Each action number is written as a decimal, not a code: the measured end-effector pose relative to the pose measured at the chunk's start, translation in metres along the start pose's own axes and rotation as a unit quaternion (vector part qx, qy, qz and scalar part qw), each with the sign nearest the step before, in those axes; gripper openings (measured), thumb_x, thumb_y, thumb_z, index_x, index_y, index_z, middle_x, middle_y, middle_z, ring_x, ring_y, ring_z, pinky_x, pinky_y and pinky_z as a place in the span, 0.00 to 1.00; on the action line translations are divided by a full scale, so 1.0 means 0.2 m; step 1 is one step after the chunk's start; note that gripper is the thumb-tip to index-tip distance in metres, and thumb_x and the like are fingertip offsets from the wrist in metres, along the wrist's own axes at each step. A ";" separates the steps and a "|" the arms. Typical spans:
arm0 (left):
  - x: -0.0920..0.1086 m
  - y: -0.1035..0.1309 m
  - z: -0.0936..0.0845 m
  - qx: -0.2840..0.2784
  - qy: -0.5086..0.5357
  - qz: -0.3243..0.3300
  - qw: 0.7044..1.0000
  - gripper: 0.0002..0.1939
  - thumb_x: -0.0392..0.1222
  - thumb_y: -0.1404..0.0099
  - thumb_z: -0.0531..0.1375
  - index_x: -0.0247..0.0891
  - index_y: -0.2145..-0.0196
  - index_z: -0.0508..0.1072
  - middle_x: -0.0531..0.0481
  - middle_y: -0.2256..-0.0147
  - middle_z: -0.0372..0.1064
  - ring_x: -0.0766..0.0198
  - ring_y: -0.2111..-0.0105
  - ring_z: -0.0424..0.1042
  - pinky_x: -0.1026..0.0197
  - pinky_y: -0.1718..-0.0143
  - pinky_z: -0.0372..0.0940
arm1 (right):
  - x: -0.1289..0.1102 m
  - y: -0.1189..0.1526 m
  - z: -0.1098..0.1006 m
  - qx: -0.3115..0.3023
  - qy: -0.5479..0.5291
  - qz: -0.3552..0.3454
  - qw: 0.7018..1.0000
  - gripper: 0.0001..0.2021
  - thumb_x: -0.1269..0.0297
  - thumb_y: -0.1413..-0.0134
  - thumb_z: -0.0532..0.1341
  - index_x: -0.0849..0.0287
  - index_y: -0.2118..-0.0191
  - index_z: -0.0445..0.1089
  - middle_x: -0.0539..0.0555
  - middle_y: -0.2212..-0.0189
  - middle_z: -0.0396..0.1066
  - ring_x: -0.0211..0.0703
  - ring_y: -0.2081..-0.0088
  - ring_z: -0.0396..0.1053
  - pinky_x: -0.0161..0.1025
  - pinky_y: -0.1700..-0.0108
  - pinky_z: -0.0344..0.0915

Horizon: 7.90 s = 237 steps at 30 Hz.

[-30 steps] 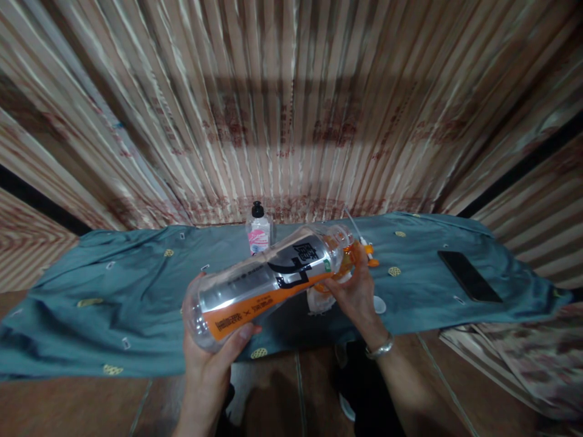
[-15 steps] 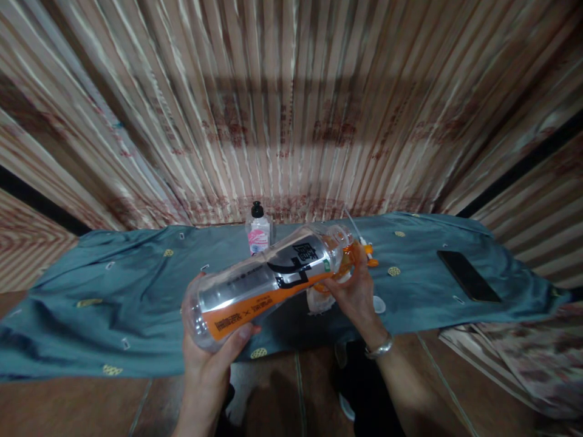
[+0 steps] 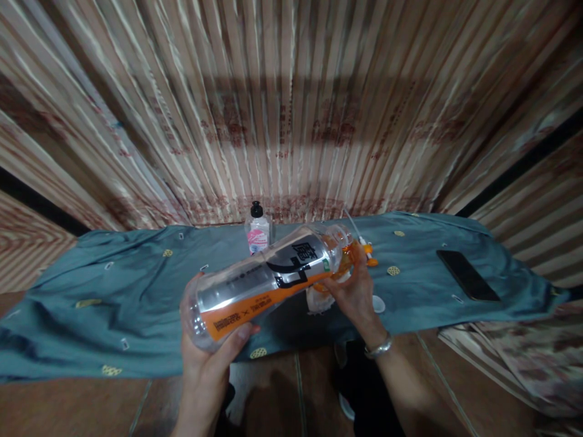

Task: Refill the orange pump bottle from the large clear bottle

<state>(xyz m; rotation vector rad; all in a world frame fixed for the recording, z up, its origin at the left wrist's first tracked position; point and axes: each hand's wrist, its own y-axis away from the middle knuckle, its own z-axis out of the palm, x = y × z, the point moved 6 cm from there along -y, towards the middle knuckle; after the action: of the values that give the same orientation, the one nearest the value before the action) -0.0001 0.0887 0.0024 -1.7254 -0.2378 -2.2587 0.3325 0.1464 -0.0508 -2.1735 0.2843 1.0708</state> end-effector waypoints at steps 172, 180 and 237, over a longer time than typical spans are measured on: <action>0.08 0.06 0.10 0.035 -0.002 -0.001 0.999 0.57 0.49 0.49 0.86 0.44 0.27 0.70 0.38 0.37 0.75 0.54 0.59 0.83 0.59 0.68 0.82 | -0.01 0.00 -0.01 -0.010 -0.006 0.009 1.000 0.56 0.40 0.54 0.79 0.58 0.23 0.63 0.71 0.31 0.78 0.75 0.31 0.78 0.71 0.32 0.78; 0.06 0.06 0.08 0.036 -0.005 0.002 0.999 0.56 0.49 0.49 0.86 0.46 0.27 0.71 0.39 0.38 0.77 0.53 0.59 0.85 0.58 0.68 0.83 | 0.01 0.00 -0.01 -0.016 0.001 -0.004 1.000 0.55 0.35 0.49 0.76 0.55 0.22 0.62 0.69 0.31 0.77 0.74 0.32 0.78 0.70 0.34 0.79; 0.06 0.07 0.09 0.043 0.006 -0.004 0.999 0.50 0.48 0.51 0.86 0.41 0.33 0.75 0.41 0.42 0.80 0.53 0.58 0.84 0.59 0.68 0.83 | 0.02 0.00 -0.01 -0.006 -0.006 -0.013 1.000 0.55 0.39 0.51 0.78 0.56 0.22 0.63 0.70 0.31 0.78 0.76 0.31 0.78 0.73 0.32 0.78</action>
<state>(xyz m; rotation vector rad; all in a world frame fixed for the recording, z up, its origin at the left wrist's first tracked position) 0.0176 0.0795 0.0188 -1.6699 -0.3360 -2.2302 0.3363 0.1450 -0.0526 -2.1751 0.2435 1.0741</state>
